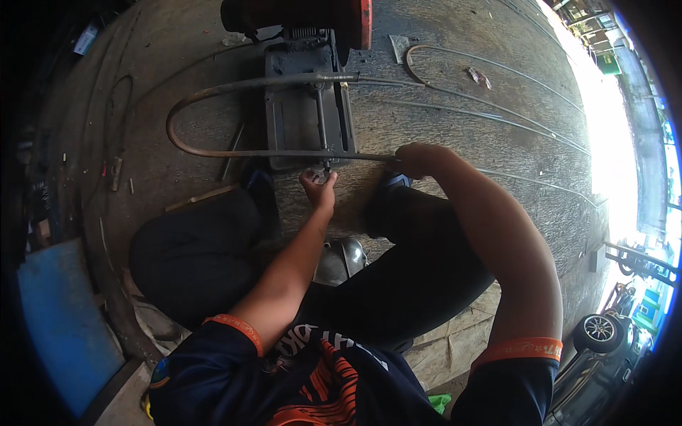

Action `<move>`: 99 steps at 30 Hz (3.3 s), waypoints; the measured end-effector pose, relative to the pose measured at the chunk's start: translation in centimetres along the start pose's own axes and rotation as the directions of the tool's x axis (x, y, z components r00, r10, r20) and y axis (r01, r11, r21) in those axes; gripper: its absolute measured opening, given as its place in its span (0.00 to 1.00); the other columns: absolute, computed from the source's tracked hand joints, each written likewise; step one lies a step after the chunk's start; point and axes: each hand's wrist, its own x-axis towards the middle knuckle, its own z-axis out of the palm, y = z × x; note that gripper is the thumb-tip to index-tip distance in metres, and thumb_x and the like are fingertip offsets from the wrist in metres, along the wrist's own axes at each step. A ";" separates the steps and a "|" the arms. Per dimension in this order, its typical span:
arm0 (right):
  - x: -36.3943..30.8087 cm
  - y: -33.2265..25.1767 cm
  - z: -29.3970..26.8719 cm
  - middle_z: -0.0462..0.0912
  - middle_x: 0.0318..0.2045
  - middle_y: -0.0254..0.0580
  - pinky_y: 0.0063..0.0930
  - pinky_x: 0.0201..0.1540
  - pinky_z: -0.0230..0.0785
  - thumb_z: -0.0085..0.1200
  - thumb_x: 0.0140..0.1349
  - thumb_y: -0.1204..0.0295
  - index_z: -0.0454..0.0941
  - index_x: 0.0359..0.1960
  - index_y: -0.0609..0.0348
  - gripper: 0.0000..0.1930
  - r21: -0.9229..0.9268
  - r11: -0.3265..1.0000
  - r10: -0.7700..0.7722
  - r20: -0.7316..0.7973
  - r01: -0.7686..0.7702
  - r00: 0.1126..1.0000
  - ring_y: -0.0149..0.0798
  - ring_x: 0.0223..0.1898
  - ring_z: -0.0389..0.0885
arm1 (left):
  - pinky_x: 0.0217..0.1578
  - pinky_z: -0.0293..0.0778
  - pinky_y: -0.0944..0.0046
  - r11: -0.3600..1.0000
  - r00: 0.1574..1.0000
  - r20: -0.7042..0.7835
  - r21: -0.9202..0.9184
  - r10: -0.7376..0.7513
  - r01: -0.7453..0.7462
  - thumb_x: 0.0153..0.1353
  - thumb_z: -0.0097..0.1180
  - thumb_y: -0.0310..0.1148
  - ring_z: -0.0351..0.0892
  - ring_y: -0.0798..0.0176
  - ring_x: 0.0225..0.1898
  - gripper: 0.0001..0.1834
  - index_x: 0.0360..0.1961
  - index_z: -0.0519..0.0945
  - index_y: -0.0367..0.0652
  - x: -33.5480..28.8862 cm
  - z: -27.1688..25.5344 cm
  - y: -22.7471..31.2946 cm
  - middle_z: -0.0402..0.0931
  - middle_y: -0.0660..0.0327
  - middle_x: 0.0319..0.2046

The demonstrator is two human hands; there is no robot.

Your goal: The recorder secures a metal rod in a vice and cuts it using a chop saw.

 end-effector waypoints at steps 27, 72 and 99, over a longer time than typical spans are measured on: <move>-0.2 -1.0 -0.1 0.82 0.37 0.50 0.44 0.46 0.71 0.38 0.67 0.47 0.78 0.48 0.51 0.25 0.005 0.998 0.069 0.093 -0.070 0.993 0.49 0.40 0.81 | 0.31 0.77 0.55 0.943 0.992 -0.016 0.313 0.124 -0.113 0.57 0.58 0.34 0.72 0.60 0.24 0.27 0.54 0.61 0.39 -1.9 -0.1 3.6 0.69 0.58 0.27; 0.4 -1.0 0.8 0.82 0.34 0.49 0.39 0.42 0.73 0.41 0.66 0.49 0.77 0.48 0.54 0.24 0.043 0.999 -0.025 0.045 0.023 0.999 0.45 0.35 0.82 | 0.14 0.65 0.56 0.101 0.311 0.380 -0.481 -0.871 0.871 0.58 0.60 0.36 0.70 0.62 0.15 0.19 0.41 0.64 0.42 0.5 -2.9 1.5 0.68 0.62 0.17; 0.6 -0.7 1.2 0.82 0.30 0.46 0.41 0.40 0.72 0.37 0.67 0.49 0.75 0.49 0.50 0.23 0.008 0.996 -0.088 0.019 0.088 0.996 0.45 0.33 0.81 | 0.17 0.65 0.71 -0.185 0.089 0.489 -0.483 -0.868 0.856 0.66 0.45 0.38 0.72 0.68 0.19 0.13 0.30 0.75 0.42 1.9 -2.3 1.4 0.73 0.66 0.19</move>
